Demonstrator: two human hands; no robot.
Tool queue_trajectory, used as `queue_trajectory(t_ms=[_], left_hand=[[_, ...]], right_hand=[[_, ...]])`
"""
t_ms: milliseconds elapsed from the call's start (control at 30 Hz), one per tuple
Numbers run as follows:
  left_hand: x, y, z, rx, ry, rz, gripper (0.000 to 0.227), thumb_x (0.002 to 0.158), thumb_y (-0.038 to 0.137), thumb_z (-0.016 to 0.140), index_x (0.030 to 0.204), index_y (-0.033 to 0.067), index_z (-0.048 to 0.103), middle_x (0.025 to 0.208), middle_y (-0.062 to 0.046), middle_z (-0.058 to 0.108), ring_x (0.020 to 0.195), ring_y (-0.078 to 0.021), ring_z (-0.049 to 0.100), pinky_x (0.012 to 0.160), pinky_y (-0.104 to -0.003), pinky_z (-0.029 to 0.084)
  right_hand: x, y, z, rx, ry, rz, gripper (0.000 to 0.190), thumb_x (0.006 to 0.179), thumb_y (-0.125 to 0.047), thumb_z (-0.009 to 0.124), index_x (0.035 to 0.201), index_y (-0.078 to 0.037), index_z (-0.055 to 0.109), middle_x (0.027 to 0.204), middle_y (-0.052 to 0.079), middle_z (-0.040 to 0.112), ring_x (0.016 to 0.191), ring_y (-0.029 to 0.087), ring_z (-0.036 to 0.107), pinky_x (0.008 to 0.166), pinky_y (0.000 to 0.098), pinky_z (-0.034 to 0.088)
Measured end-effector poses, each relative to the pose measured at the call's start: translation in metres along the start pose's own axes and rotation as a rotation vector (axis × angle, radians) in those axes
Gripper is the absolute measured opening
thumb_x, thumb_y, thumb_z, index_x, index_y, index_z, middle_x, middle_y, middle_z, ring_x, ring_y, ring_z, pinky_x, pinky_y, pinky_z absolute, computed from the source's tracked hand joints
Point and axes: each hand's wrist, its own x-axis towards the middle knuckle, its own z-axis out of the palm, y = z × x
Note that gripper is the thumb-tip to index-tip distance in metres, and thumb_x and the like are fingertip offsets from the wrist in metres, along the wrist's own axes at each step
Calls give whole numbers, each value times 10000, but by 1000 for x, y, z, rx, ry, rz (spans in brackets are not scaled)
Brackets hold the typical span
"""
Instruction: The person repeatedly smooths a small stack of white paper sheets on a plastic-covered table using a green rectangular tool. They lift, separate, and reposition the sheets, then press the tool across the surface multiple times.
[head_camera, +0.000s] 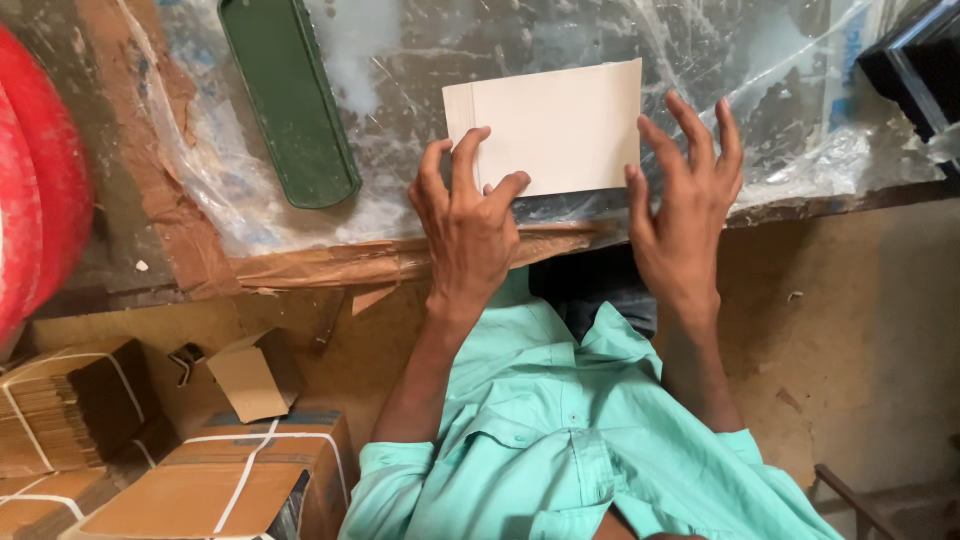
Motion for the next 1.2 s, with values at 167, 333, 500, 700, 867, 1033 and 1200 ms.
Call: queue_trajectory(t_ms=[167, 333, 500, 700, 867, 1033, 1200], left_hand=[[-1, -2, -2, -15, -7, -14, 309, 818, -46, 687, 1005, 167, 813, 1465, -83, 536, 1367, -359, 397, 1077, -515, 332], [-6, -17, -18, 29, 162, -123, 431, 835, -111, 612, 1112, 159, 804, 1446, -47, 565, 1371, -337, 405, 1175, -483, 340], [-11, -31, -43, -20, 243, -227, 465, 804, -122, 554, 1141, 117, 767, 1435, -85, 557, 1340, -363, 404, 1171, -486, 352], [-15, -36, -45, -15, 282, -227, 453, 821, -118, 543, 1133, 125, 765, 1436, -64, 555, 1336, -348, 399, 1159, -470, 367], [-16, -38, -43, -33, 262, -220, 443, 827, -118, 548, 1129, 122, 766, 1436, -61, 549, 1335, -347, 391, 1137, -455, 376], [-19, -41, -43, -41, 270, -220, 435, 833, -117, 557, 1129, 127, 762, 1441, -57, 547, 1345, -337, 387, 1139, -449, 383], [-23, -45, -41, -48, 264, -225, 446, 842, -126, 558, 1151, 126, 757, 1444, -56, 555, 1344, -326, 390, 1125, -438, 394]], right_hand=[[14, -19, 0, 186, 22, -90, 394, 985, 100, 582, 1317, -87, 679, 1497, 113, 569, 1467, 372, 449, 1225, 501, 383], [49, -41, 31, 319, -165, -327, 315, 914, 107, 632, 1160, -80, 693, 1349, 90, 652, 1287, 328, 608, 1058, 438, 503], [51, -42, 33, 250, -179, -380, 309, 897, 57, 708, 1179, -69, 696, 1302, 90, 665, 1238, 334, 616, 1029, 445, 515], [45, -33, 22, 328, -141, -309, 212, 1007, -17, 705, 1214, -56, 687, 1364, 110, 660, 1296, 306, 624, 1082, 423, 510], [40, -23, 28, 597, -137, -147, 231, 1101, -108, 632, 1312, -18, 607, 1385, 136, 648, 1320, 240, 642, 1137, 392, 545], [30, -6, 35, 816, -112, -64, 269, 1182, -201, 567, 1370, -14, 524, 1447, 136, 601, 1348, 231, 607, 1173, 391, 529], [24, 7, 42, 978, -98, 24, 332, 1207, -303, 544, 1399, -37, 493, 1438, 124, 572, 1302, 216, 597, 1136, 366, 522]])
